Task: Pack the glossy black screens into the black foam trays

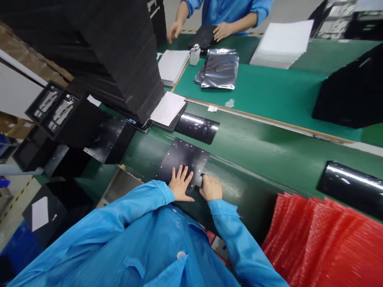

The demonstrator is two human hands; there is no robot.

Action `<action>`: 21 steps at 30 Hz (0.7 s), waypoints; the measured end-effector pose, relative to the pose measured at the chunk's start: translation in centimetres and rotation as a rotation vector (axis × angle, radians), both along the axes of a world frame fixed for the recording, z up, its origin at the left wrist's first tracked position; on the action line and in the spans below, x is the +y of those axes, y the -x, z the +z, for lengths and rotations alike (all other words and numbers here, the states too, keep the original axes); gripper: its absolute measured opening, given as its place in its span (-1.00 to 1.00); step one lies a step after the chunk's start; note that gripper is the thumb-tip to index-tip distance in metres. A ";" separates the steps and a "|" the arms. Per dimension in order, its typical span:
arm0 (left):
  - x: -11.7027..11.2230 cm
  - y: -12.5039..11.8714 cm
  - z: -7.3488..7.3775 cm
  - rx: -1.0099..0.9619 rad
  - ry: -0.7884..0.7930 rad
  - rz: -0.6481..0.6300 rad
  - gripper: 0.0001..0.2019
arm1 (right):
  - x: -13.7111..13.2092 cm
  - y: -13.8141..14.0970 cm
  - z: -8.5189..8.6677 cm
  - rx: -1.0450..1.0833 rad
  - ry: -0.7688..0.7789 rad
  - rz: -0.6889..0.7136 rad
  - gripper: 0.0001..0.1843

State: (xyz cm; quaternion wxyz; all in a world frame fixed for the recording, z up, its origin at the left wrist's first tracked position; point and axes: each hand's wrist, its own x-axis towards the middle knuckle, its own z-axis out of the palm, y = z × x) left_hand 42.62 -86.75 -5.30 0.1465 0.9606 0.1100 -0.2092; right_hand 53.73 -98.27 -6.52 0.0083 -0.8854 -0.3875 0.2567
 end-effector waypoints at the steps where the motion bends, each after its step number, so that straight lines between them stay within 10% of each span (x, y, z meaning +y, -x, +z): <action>1: -0.3 -0.3 0.3 0.001 0.023 0.042 0.09 | 0.1 -0.4 -0.1 0.059 0.008 0.018 -0.74; 6: -0.5 -0.4 3.6 -0.028 0.234 0.275 0.01 | -2.3 -1.6 -1.0 0.084 -0.177 -0.091 -0.49; 12: 5.7 2.5 7.6 -0.279 0.576 0.395 -0.08 | -2.0 5.9 -0.8 0.176 -0.369 -0.087 -0.34; 18: 12.4 4.4 5.6 -0.444 0.905 0.637 -0.15 | 0.6 6.8 -1.0 0.747 -0.744 -0.880 -0.18; 21: 15.7 5.6 3.7 -0.450 0.923 0.766 -0.20 | 1.5 4.1 -1.0 0.906 -0.688 -0.915 -0.25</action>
